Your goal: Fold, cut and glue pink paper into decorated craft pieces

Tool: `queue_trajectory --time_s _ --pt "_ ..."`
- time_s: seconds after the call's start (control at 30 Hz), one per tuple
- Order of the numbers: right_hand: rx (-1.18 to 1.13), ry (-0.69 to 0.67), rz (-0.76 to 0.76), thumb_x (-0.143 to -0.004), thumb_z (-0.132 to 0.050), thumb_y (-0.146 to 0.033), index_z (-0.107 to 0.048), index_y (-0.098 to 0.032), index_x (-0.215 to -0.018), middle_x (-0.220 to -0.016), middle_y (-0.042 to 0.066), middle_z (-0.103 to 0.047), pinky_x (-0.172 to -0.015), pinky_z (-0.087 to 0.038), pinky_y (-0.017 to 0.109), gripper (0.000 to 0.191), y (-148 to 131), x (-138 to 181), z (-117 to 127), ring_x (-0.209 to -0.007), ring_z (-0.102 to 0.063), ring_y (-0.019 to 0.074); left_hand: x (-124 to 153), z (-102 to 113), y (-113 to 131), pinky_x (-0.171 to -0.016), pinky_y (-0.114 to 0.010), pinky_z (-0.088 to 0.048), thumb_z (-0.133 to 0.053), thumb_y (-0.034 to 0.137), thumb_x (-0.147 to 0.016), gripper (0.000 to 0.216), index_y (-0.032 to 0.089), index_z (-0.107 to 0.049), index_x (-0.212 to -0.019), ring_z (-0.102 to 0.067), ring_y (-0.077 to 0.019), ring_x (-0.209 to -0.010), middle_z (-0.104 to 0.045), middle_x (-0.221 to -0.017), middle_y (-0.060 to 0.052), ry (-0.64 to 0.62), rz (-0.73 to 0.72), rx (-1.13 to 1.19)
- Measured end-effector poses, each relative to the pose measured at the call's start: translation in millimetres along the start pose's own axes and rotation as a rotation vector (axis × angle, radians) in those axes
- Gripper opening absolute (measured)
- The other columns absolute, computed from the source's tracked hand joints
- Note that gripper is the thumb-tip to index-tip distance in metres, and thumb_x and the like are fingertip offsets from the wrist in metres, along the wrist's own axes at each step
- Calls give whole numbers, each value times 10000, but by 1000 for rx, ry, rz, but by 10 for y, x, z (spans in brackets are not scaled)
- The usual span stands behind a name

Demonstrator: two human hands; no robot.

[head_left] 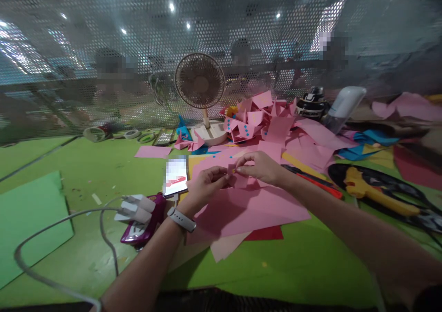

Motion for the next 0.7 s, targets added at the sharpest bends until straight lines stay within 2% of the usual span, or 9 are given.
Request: queue_trajectory --time_s 0.53,0.7 --pt "-40 32 25 -676 -600 -201 -622 -136 -791 -827 47 -645 -746 -461 286 134 -22 -3 17 -797 -596 154 -3 19 13 -751 -304 -476 -632 306 -749 214 130 -614 -870 -601 -127 -728 -650 -792 -45 11 -8 14" --pt "-2 88 88 -730 -560 -225 -624 -146 -838 -825 37 -652 -740 -447 268 149 -125 -7 147 -783 -589 142 -5 51 -1 -751 -299 -476 -635 325 -746 220 134 -601 -849 -580 -118 -709 -628 -764 -32 28 -8 35"
Point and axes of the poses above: each hand's wrist, its own x-axis away from the middle knuckle, its own z-axis out of the back of the hand, y = z × x, the point moved 9 cm from there along -x, towards the middle knuckle
